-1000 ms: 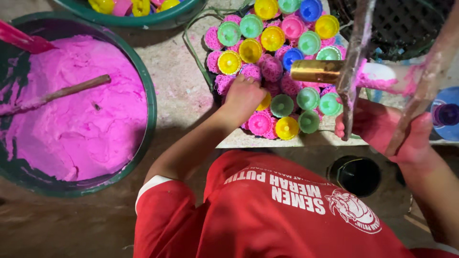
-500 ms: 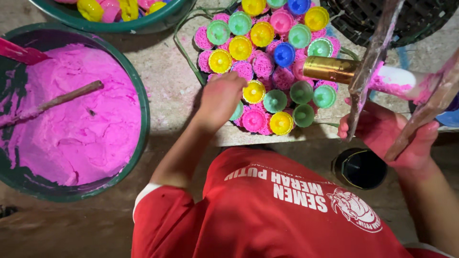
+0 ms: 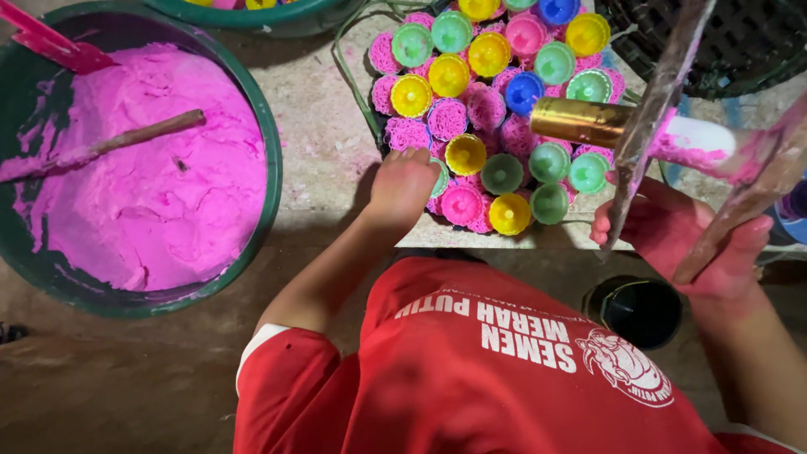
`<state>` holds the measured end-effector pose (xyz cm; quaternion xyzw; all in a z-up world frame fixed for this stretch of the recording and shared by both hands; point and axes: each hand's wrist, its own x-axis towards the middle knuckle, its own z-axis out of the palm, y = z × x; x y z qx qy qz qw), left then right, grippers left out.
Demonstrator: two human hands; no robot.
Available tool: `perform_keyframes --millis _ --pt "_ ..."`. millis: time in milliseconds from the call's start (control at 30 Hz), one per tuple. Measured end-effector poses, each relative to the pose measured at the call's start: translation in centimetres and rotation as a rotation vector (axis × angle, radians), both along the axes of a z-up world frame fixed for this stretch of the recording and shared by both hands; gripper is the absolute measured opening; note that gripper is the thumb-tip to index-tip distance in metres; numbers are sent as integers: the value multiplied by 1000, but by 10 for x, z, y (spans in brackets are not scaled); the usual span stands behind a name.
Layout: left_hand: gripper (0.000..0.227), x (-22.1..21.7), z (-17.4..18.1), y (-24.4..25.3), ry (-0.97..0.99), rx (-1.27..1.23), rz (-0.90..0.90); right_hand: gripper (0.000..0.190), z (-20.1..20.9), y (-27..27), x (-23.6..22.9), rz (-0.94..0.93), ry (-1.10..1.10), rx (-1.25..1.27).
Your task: The person scoops pink dough from a large bowl and fills colorful plastic caps arranged in a woven basket. They use a wooden tool to press the dough into each cap, then place filled caps into a green basin. The process is repeated continuously.
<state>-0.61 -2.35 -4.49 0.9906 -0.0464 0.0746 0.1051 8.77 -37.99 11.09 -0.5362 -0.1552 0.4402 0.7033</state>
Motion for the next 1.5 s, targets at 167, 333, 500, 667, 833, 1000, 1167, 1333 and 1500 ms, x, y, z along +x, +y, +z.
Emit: perform_keyframes --millis 167,333,500,667,833,1000,1167,1333,1500 --pt "13 2 7 -1 27 -85 16 130 -7 8 -2 52 -6 -71" --pt "49 14 54 29 -17 -1262 53 122 -29 35 12 279 87 -129" --pt "89 23 94 28 62 -2581 -728 99 -51 49 16 564 347 -290" --pt "58 54 103 20 -45 -2468 -887 94 -24 39 58 665 137 -421" --pt "35 103 84 16 -142 -2527 -921 84 3 29 88 422 155 -979" --pt "33 128 53 10 -111 -2763 -1153 85 -15 46 68 489 -210 -817" --pt "24 135 24 19 -26 -2828 -1088 80 -22 72 44 377 -198 -828" --pt "23 139 12 13 -4 -2922 -1045 77 -11 88 34 306 -279 -905" --pt "27 153 17 23 30 -2827 -1133 68 -11 97 27 251 -440 -854"
